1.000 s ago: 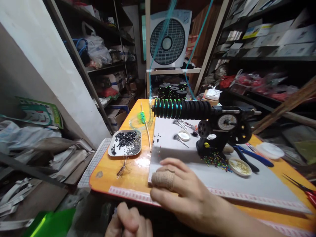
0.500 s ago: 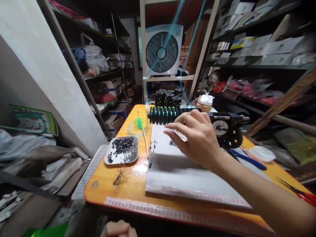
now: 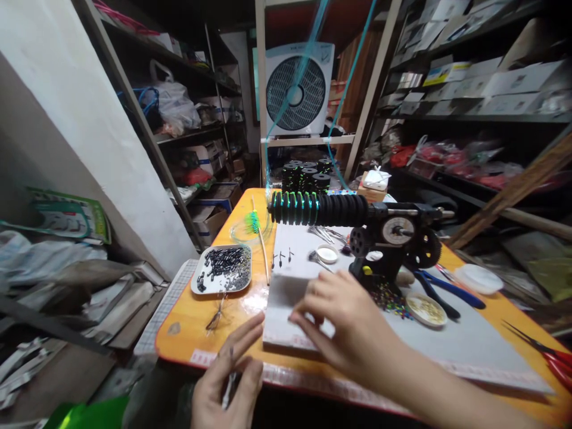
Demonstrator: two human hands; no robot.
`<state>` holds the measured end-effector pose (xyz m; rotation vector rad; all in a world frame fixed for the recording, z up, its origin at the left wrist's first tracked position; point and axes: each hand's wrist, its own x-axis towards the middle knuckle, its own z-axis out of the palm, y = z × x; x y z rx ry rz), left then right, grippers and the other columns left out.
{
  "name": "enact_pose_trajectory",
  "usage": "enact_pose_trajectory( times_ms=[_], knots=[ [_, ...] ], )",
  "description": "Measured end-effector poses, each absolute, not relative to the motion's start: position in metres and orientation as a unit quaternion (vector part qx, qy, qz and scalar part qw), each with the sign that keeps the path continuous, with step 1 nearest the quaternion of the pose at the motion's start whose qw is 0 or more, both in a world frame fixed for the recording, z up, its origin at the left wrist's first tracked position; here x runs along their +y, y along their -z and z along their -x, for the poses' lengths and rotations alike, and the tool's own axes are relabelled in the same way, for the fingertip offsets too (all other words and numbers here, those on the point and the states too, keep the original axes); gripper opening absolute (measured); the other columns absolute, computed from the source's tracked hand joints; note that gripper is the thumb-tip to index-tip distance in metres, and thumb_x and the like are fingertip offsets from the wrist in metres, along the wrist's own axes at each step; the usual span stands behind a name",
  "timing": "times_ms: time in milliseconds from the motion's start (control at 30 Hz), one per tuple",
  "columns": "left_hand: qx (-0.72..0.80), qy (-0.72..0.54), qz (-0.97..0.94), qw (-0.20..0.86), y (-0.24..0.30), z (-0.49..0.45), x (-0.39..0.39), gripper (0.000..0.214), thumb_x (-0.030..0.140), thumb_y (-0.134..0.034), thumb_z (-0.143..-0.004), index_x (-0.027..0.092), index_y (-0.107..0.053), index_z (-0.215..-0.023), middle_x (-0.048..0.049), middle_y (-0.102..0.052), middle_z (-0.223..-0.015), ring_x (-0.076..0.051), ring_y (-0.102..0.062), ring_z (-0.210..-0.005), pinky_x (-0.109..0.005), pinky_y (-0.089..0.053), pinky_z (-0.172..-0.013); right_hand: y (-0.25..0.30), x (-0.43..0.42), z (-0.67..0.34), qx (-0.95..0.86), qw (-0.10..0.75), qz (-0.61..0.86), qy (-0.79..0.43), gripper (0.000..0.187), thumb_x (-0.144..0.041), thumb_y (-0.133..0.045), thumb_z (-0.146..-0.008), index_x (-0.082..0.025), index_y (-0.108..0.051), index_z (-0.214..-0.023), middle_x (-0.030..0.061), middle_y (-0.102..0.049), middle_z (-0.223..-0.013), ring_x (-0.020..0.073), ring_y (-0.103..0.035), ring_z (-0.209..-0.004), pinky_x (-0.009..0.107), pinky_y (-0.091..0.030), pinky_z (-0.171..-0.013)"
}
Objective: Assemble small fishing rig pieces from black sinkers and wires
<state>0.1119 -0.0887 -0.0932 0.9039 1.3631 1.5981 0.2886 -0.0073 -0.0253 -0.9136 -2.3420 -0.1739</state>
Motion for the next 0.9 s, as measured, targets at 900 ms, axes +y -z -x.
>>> enact_pose_trajectory(
  times_ms=[900],
  knots=[
    [0.435,-0.513,-0.201,0.712,0.100,-0.089,-0.127,0.025,0.036,-0.081,-0.080,0.013,-0.069,-0.080,-0.0019,-0.069,-0.053,0.004,-0.024,-0.032,-0.013,-0.019,-0.041,0.030,-0.003,-0.278,-0.961,0.262,0.030,0.078,0.035,-0.015,-0.035,-0.106,-0.014,-0.069,-0.117,0.0094,-0.074,-0.120,0.0262,-0.061,-0.122,0.047,-0.049,-0.105]
  ],
)
